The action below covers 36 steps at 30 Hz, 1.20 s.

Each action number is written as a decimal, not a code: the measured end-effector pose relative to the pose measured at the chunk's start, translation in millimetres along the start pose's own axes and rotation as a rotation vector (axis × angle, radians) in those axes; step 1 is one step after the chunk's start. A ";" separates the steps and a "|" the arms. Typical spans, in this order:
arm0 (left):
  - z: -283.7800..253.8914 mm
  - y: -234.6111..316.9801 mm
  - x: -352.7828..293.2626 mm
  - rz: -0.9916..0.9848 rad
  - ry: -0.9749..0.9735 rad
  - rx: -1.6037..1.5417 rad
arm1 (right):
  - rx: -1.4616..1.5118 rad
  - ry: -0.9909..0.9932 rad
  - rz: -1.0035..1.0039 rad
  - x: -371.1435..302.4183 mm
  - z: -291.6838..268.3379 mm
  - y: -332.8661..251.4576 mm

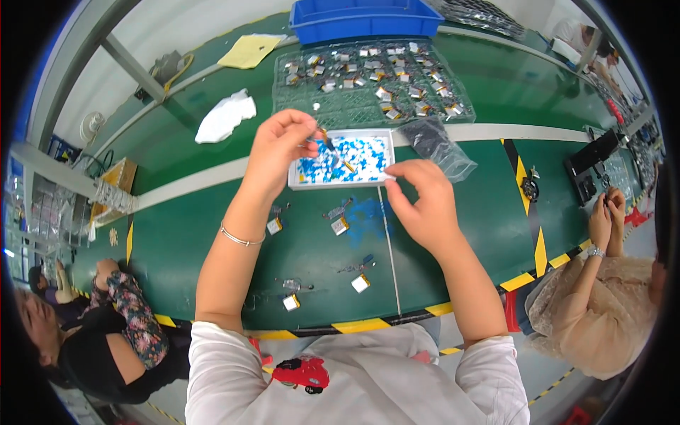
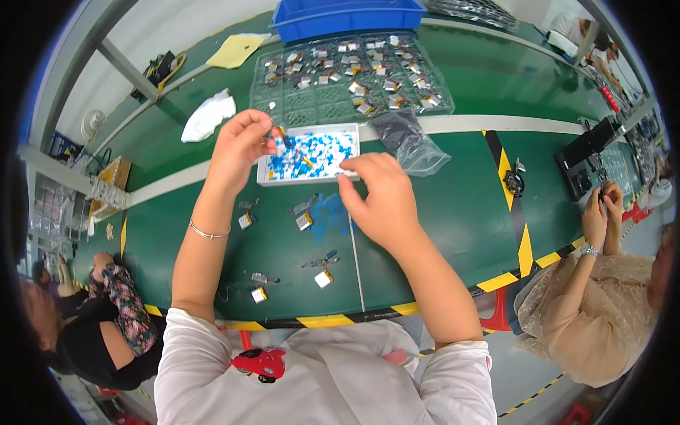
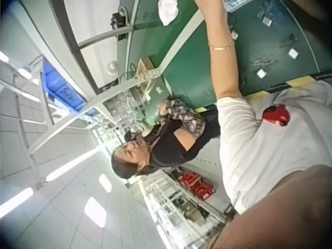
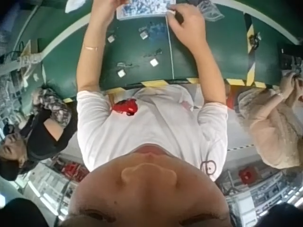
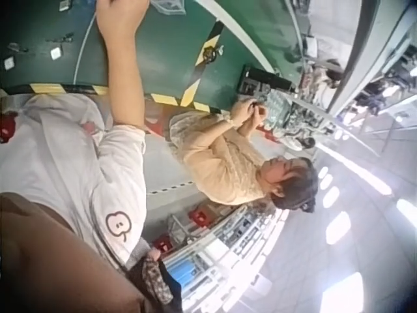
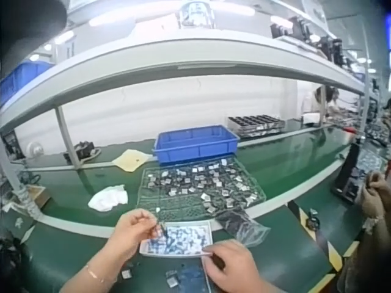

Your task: The person assembles small electronic components onto battery units by hand at a factory workstation, then places stickers on the assembled units.

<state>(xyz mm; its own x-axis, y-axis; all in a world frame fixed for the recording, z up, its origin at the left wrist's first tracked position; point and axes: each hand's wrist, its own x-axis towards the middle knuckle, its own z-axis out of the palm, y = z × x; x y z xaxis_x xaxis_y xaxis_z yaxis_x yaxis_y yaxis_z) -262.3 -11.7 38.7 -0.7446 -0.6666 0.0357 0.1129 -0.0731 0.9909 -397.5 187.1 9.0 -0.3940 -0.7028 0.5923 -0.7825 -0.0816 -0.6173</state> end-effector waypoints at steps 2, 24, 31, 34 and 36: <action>3.8 -0.9 -20.3 -0.064 -0.066 -0.115 | 0.209 -0.057 0.146 -1.4 5.5 -6.6; 22.8 -1.1 -65.2 -0.229 -0.240 -0.183 | -0.048 -0.739 0.339 -0.4 -36.0 6.5; 36.8 -10.9 -73.5 -0.194 -0.272 -0.069 | 0.133 -0.194 0.195 2.2 -23.4 -20.7; 40.8 -16.2 -76.5 -0.162 -0.281 -0.048 | 0.210 -0.097 0.108 -7.1 -1.6 -24.9; 44.1 -16.6 -78.0 -0.181 -0.292 -0.097 | 0.242 -0.063 0.042 -9.5 3.8 -29.7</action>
<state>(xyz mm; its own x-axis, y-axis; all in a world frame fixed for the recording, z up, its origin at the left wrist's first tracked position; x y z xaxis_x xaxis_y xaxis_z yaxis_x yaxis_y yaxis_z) -235.1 74.2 25.2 -0.9132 -0.3975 -0.0895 0.0138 -0.2498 0.9682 -368.7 193.5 19.7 -0.3874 -0.7510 0.5347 -0.6247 -0.2128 -0.7514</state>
